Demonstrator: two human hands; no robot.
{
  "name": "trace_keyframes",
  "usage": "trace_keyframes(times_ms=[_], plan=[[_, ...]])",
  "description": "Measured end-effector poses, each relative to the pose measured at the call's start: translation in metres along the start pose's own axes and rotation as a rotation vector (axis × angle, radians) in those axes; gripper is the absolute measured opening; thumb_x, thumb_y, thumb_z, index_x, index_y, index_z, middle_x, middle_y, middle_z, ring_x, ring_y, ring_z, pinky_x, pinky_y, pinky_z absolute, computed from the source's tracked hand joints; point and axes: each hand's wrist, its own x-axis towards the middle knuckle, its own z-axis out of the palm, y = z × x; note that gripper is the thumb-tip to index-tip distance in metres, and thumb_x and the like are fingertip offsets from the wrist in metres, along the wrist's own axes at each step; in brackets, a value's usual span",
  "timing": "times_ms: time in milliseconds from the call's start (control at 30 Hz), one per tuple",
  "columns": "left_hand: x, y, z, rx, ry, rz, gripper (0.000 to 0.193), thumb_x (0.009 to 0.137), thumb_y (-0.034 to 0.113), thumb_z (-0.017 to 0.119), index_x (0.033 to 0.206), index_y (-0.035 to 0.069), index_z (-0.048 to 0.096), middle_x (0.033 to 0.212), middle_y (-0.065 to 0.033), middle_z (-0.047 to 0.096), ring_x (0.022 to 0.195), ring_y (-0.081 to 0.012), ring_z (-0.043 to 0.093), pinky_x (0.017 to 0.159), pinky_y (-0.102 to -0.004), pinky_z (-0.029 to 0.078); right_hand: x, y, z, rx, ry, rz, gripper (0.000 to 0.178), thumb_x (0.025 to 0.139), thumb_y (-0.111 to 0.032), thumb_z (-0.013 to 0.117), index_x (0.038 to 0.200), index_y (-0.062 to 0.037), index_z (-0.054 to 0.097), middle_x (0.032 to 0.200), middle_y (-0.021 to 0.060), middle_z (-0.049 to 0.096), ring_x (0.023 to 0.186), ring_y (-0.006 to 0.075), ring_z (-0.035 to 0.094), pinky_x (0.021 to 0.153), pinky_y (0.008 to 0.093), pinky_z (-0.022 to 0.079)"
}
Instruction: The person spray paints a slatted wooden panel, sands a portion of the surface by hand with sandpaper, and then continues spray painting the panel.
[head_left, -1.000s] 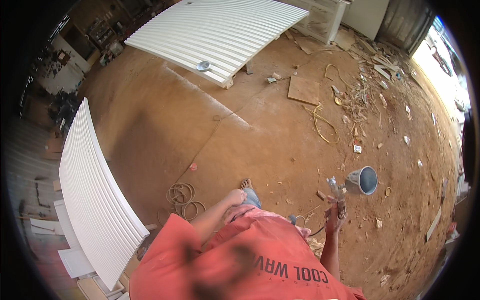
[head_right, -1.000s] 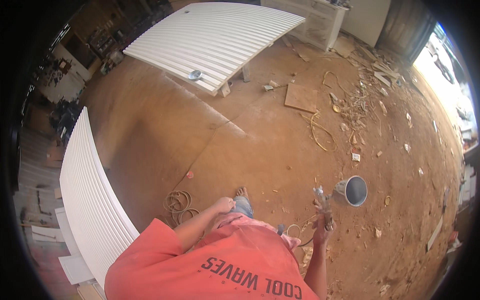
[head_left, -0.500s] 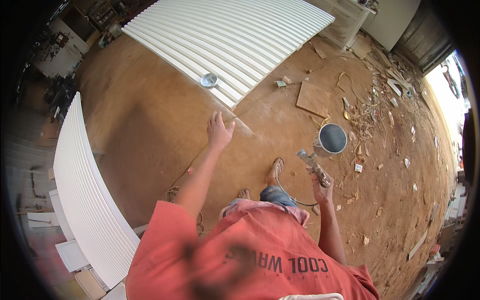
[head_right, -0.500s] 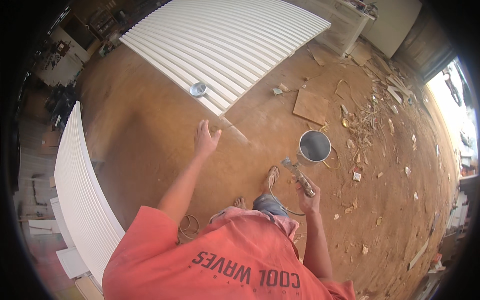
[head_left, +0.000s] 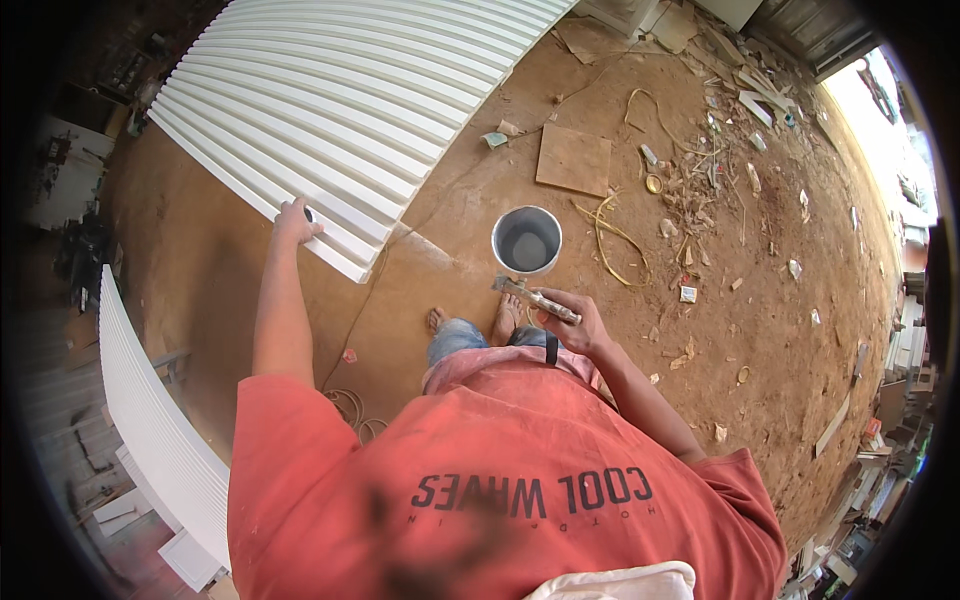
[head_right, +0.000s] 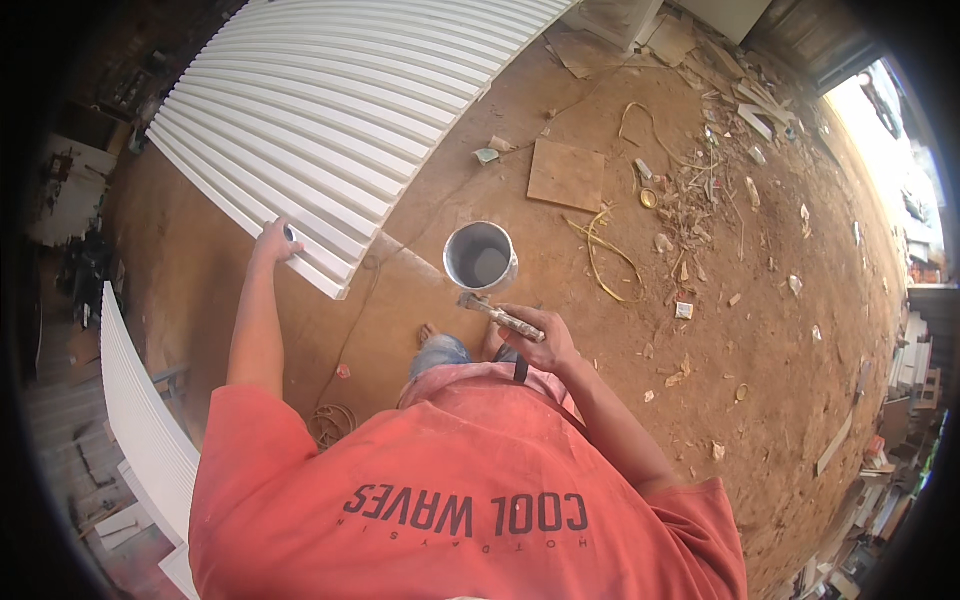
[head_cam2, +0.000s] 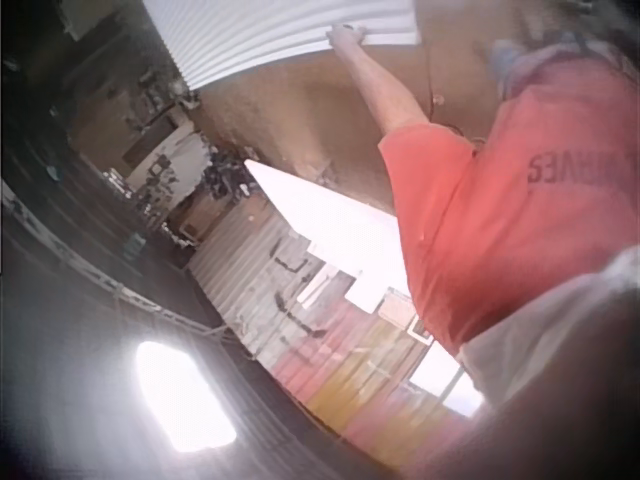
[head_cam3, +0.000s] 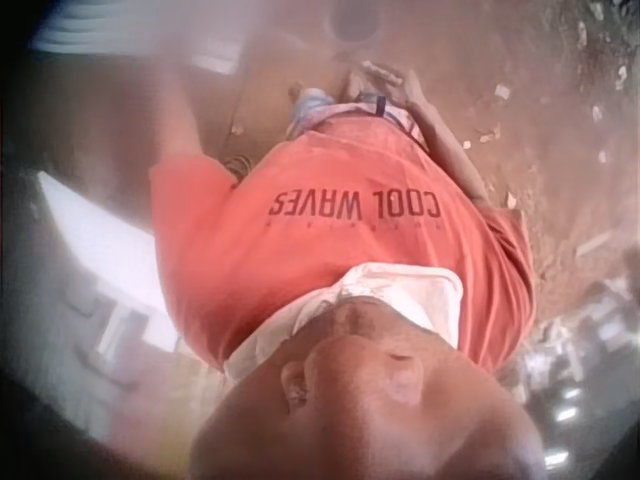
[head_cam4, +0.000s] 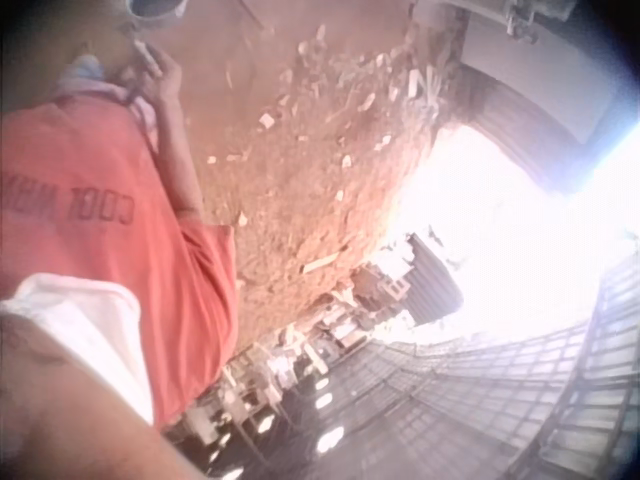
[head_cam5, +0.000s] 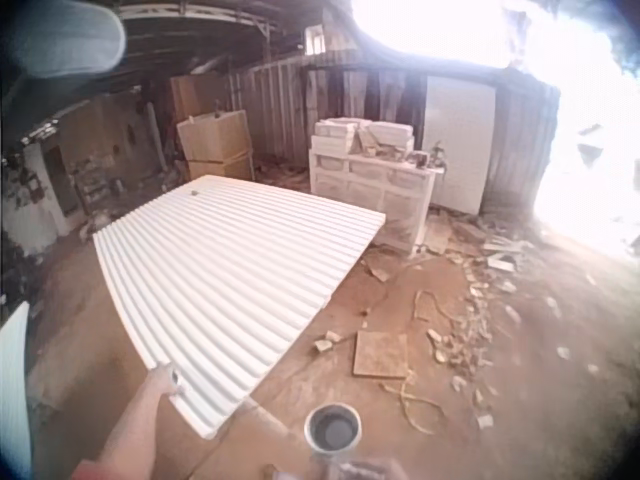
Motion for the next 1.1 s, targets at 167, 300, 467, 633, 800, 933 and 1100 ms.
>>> trace_keyframes(times_ms=[167, 300, 467, 633, 800, 933, 1100], plan=[[-0.041, 0.086, -0.046, -0.855, 0.261, 0.164, 0.068, 0.082, 0.035, 0.081, 0.131, 0.003, 0.047, 0.125, -0.0171, 0.054, 0.112, -0.0305, 0.060, 0.096, -0.0394, 0.053, 0.022, 0.001, -0.015, 0.003, 0.012, 0.007, 0.038, 0.089, -0.025, 0.072, 0.124, -0.0089, 0.067, 0.104, 0.0124, 0.074, 0.095, 0.0215, 0.071, 0.083, 0.0346, 0.054], [-0.140, 0.226, -0.092, -1.792, 0.198, 0.513, 0.059, 0.088, 0.033, 0.077, 0.127, 0.006, 0.042, 0.121, -0.0119, 0.052, 0.110, -0.0221, 0.058, 0.099, -0.0388, 0.051, 0.035, 0.003, -0.013, 0.052, 0.031, -0.026, 0.038, 0.090, -0.025, 0.071, 0.125, -0.0084, 0.067, 0.104, 0.0120, 0.074, 0.094, 0.0211, 0.070, 0.083, 0.0345, 0.054], [-0.204, 0.335, -0.091, -1.751, 0.254, 0.943, 0.066, 0.082, 0.029, 0.084, 0.124, 0.005, 0.039, 0.127, -0.0129, 0.044, 0.123, -0.0274, 0.051, 0.106, -0.0406, 0.043, 0.046, 0.000, -0.011, 0.192, 0.047, -0.012, 0.037, 0.092, -0.026, 0.070, 0.124, -0.0081, 0.068, 0.103, 0.0111, 0.074, 0.091, 0.0182, 0.069, 0.083, 0.0340, 0.053], [-0.203, 0.345, -0.080, -1.226, 0.530, 1.073, 0.068, 0.076, 0.023, 0.088, 0.119, 0.005, 0.039, 0.126, -0.0150, 0.042, 0.127, -0.0318, 0.047, 0.104, -0.0433, 0.041, 0.046, -0.013, -0.013, 0.213, 0.125, -0.024, 0.038, 0.092, -0.028, 0.070, 0.125, -0.0093, 0.068, 0.103, 0.0116, 0.074, 0.090, 0.0193, 0.069, 0.082, 0.0341, 0.054], [-0.218, 0.336, -0.102, -0.880, 0.452, 1.055, 0.069, 0.080, 0.024, 0.078, 0.135, 0.004, 0.042, 0.129, -0.0183, 0.043, 0.126, -0.0394, 0.047, 0.106, -0.0484, 0.039, 0.034, -0.022, -0.020, 0.123, 0.150, -0.024, 0.040, 0.091, -0.032, 0.071, 0.125, -0.0112, 0.068, 0.104, 0.0133, 0.074, 0.091, 0.0262, 0.071, 0.080, 0.0367, 0.055], [-0.209, 0.324, -0.122, -0.412, 0.385, 1.204, 0.066, 0.085, 0.031, 0.069, 0.141, 0.005, 0.046, 0.135, -0.0197, 0.044, 0.124, -0.0421, 0.045, 0.107, -0.0524, 0.037, 0.026, -0.031, -0.025, 0.008, 0.141, -0.043, 0.040, 0.090, -0.036, 0.070, 0.124, -0.0153, 0.069, 0.103, 0.0133, 0.073, 0.091, 0.0305, 0.071, 0.079, 0.0387, 0.055], [-0.215, 0.328, -0.117, -0.503, 0.297, 1.187, 0.061, 0.088, 0.030, 0.066, 0.141, 0.004, 0.047, 0.136, -0.0208, 0.044, 0.123, -0.0411, 0.043, 0.106, -0.0536, 0.037, 0.021, -0.027, -0.023, -0.005, 0.155, -0.095, 0.037, 0.088, -0.018, 0.068, 0.125, -0.0129, 0.068, 0.093, 0.0106, 0.074, 0.082, 0.0219, 0.071, 0.076, 0.0337, 0.055]])
